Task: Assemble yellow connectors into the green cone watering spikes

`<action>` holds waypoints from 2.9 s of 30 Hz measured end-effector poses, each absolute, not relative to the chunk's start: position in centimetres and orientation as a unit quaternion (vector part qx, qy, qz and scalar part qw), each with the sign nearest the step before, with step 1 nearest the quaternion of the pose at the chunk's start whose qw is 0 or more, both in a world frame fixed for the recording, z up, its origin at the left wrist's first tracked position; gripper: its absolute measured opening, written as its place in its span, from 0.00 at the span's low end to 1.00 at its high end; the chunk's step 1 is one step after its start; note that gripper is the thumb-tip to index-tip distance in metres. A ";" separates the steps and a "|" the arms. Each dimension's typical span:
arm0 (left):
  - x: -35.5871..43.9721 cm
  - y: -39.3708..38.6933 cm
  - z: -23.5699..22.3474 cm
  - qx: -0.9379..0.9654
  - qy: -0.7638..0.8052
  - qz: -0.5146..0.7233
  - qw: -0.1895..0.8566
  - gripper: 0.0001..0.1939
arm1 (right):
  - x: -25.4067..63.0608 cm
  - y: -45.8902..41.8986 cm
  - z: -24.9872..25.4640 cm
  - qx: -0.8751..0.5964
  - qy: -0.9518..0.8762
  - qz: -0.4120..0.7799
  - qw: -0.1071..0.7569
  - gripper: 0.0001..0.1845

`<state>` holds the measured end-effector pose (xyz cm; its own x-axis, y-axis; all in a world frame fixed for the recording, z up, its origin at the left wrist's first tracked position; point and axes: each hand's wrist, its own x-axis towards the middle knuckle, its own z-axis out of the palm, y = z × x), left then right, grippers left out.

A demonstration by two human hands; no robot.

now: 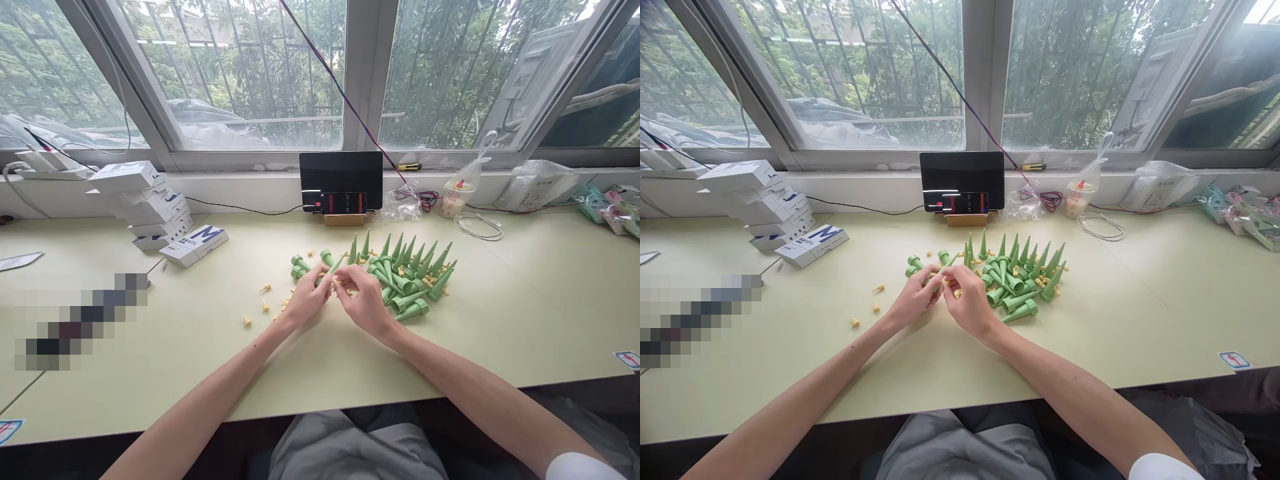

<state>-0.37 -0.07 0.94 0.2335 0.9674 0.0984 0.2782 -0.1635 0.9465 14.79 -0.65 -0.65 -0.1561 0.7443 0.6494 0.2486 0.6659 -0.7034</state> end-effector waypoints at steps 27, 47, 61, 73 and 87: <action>0.1 -0.4 1.9 0.558 0.449 0.461 0.524 0.14 | 14.7 -0.9 -0.8 -0.366 -0.656 0.323 0.575 0.10; 0.0 -0.5 2.2 0.574 0.437 0.445 0.530 0.17 | 14.6 -1.1 -0.1 -0.383 -0.689 0.283 0.546 0.10; -0.1 -0.9 2.4 0.633 0.457 0.395 0.485 0.21 | 14.7 -1.3 0.0 -0.396 -0.679 0.300 0.541 0.15; -0.1 -0.6 1.5 0.673 0.418 0.404 0.458 0.20 | 14.7 -1.2 0.0 -0.395 -0.681 0.314 0.531 0.13; -0.2 -0.7 1.1 0.757 0.467 0.375 0.260 0.13 | 14.7 -1.0 -0.1 -0.404 -0.709 0.279 0.506 0.05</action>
<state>-0.16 -0.65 1.07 0.2826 0.9027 0.3244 0.5128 -0.4280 0.7442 14.73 -1.02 -0.06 -0.1611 0.8560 0.4913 0.2910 0.5168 -0.8051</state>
